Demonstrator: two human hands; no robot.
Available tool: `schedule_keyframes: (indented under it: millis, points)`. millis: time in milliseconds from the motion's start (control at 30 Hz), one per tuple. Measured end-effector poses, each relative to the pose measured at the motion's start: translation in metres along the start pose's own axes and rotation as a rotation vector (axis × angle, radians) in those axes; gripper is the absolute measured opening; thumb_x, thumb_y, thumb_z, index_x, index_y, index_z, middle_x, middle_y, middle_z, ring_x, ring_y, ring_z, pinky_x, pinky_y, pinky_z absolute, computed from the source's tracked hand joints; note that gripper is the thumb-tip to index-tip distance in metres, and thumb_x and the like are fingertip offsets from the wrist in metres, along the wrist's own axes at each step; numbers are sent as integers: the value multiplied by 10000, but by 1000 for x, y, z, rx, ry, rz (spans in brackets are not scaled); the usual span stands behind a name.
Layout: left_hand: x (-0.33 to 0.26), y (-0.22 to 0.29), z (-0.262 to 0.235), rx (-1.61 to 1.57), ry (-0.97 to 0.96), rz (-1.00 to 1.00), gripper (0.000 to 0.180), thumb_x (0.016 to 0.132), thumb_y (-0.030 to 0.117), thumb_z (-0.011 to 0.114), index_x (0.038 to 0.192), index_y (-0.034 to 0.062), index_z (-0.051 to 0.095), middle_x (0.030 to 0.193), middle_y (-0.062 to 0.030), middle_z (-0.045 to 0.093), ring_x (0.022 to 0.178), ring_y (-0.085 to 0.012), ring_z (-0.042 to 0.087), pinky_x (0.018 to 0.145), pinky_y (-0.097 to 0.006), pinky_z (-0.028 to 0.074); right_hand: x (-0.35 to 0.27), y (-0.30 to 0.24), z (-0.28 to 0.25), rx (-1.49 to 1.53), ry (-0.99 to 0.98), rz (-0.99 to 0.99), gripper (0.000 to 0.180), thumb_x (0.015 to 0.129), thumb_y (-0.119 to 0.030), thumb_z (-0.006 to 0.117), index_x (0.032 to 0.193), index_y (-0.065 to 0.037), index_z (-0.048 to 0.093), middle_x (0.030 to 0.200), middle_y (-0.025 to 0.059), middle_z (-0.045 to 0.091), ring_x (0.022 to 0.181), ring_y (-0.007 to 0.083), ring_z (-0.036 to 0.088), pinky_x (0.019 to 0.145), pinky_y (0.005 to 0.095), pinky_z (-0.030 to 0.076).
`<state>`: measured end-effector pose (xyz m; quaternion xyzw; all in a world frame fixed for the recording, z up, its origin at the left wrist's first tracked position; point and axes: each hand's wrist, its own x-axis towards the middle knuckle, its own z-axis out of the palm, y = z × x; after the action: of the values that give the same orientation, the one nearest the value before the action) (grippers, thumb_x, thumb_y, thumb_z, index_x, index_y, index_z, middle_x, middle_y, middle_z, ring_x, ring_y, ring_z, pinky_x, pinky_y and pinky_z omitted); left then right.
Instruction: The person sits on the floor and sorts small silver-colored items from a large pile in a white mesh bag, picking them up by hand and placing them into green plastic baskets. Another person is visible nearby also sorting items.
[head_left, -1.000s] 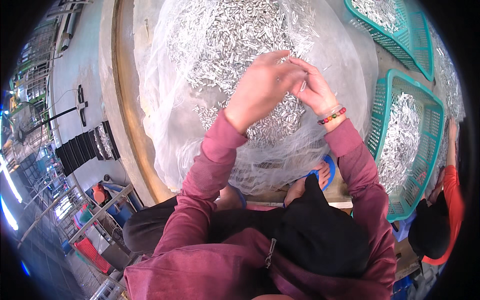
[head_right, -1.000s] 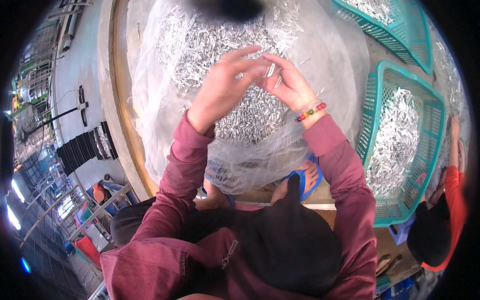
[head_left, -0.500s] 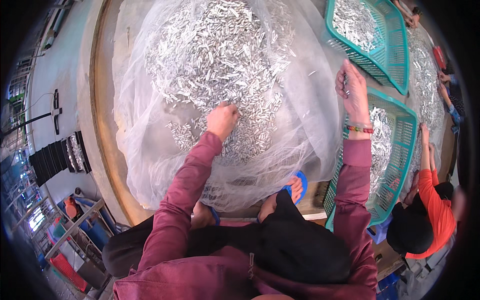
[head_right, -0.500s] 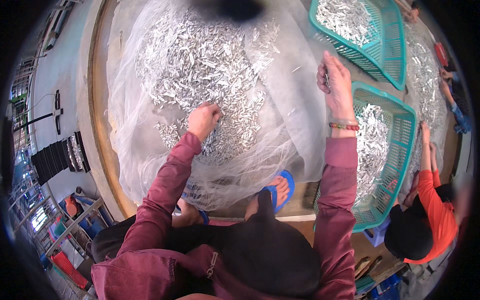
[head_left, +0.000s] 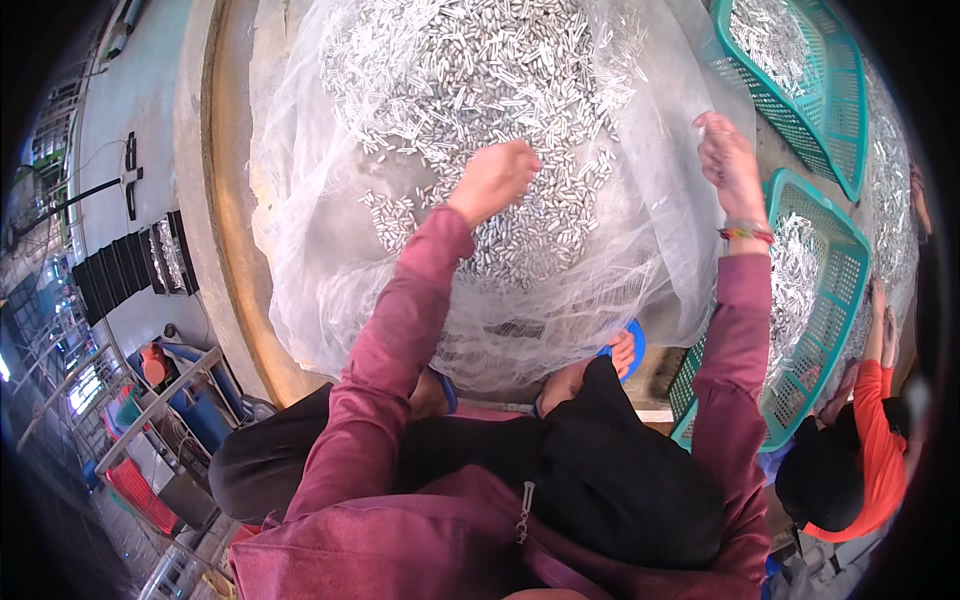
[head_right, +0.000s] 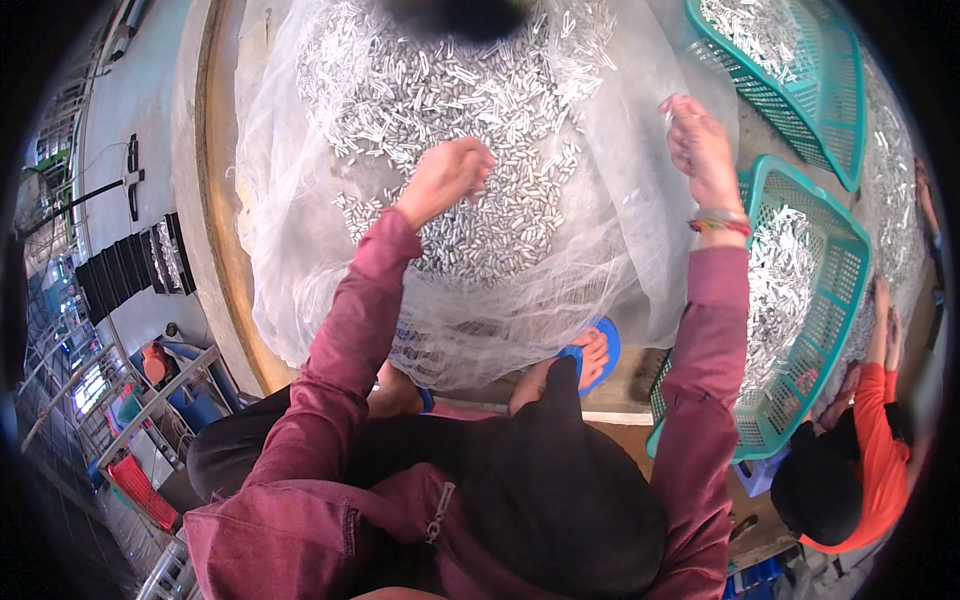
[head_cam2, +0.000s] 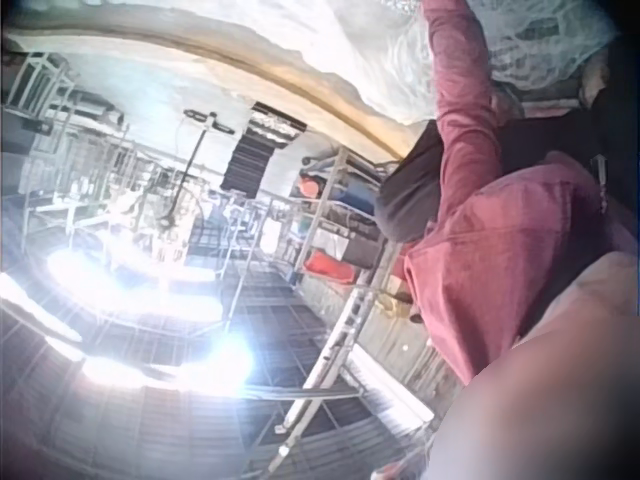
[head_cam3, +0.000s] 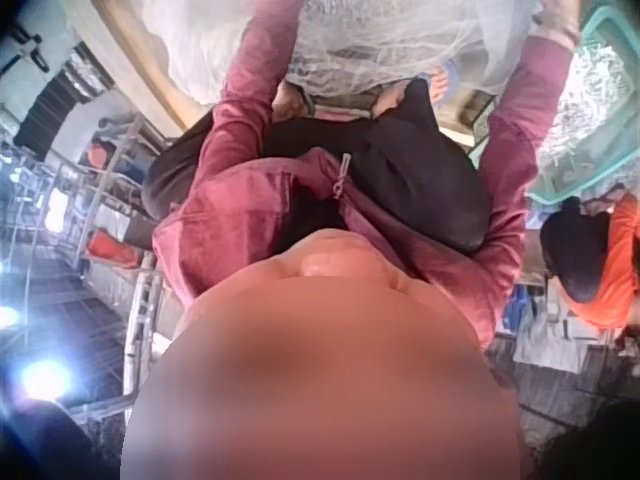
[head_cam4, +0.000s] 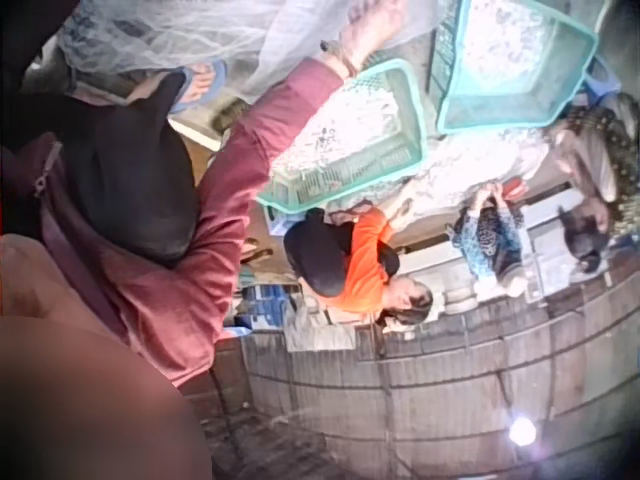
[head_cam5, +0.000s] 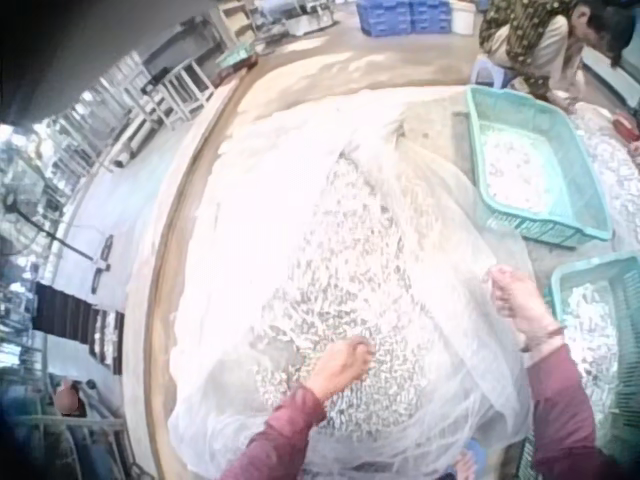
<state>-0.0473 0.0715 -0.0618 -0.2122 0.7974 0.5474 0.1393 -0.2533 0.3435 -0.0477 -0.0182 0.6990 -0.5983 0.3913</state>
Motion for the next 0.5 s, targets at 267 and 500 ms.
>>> schedule_keyframes:
  millis: [267, 500]
  points:
    - [44, 5, 97, 695, 111, 414, 139, 715, 0, 590, 848, -8, 631, 931, -212, 605, 914, -363, 607, 805, -409, 514, -49, -18, 42, 997, -459, -86, 183, 954, -182, 435, 831, -57, 381, 780, 35, 345, 624, 121, 340, 461, 233, 319]
    - [40, 16, 91, 514, 118, 8, 211, 734, 103, 627, 909, -7, 669, 955, -249, 627, 867, -365, 647, 767, -441, 535, -52, 30, 108, 1136, -305, 293, 309, 972, -220, 432, 702, -92, 352, 695, 21, 337, 577, 117, 304, 415, 223, 245]
